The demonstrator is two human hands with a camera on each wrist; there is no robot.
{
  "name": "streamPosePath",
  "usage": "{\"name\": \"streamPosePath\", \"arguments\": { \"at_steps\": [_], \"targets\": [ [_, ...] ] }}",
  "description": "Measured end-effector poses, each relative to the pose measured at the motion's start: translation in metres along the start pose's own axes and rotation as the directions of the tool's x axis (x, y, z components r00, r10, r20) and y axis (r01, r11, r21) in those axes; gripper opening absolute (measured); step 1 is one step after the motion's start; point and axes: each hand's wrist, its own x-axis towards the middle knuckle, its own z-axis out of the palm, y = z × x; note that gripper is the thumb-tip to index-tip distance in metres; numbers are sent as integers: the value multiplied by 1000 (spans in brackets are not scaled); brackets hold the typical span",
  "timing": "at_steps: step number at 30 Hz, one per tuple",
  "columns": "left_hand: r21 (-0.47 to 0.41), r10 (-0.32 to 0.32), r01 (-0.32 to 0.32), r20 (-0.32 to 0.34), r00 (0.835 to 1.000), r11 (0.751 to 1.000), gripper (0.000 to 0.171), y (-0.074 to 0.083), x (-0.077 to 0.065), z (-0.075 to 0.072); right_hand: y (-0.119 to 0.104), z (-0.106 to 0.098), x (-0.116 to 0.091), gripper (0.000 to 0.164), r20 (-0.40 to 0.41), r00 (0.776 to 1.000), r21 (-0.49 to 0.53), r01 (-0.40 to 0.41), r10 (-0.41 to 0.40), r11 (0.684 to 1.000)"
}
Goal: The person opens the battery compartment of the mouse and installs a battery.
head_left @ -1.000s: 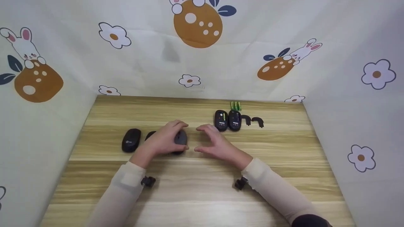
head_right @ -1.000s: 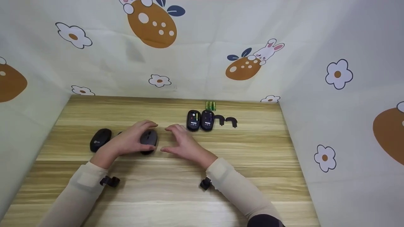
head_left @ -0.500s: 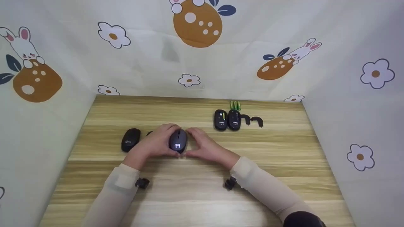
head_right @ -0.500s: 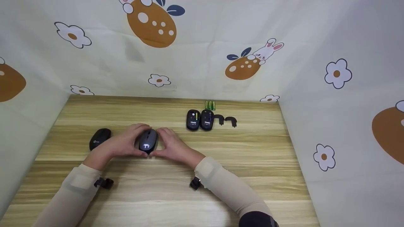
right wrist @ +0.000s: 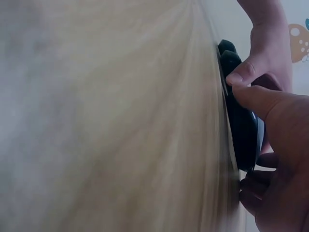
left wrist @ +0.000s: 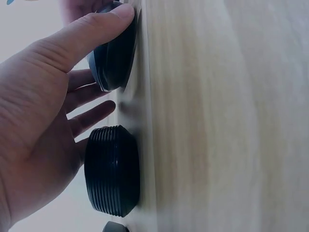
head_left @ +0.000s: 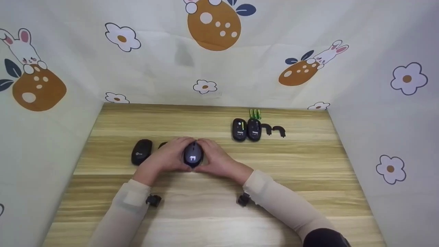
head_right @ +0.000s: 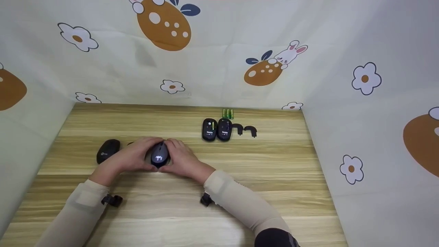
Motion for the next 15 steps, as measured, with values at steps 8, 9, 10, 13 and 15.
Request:
{"name": "streamPosePath", "arguments": {
  "at_steps": [8, 9, 10, 13, 15],
  "targets": [
    [-15, 38, -38, -28, 999, 999, 109, 3, 2, 0, 3, -3, 2, 98, 6, 1000, 10, 19, -19, 1000],
    [-18, 43, -44, -31, 999, 999, 109, 4, 2, 1, 4, -4, 2, 97, 2, 1000, 31, 24, -24, 999],
    [-22, 47, -47, -35, 998, 999, 109, 5, 2, 1, 5, -5, 2, 96, 0, 1000, 54, 27, -27, 998],
    [-35, 55, -56, -46, 997, 998, 108, 8, 3, 2, 8, -8, -1, 94, -7, 999, 127, 34, -33, 991],
    [-47, 59, -61, -52, 997, 997, 107, 10, 3, 3, 11, -10, -4, 93, -11, 999, 165, 37, -35, 986]
  ]
}}
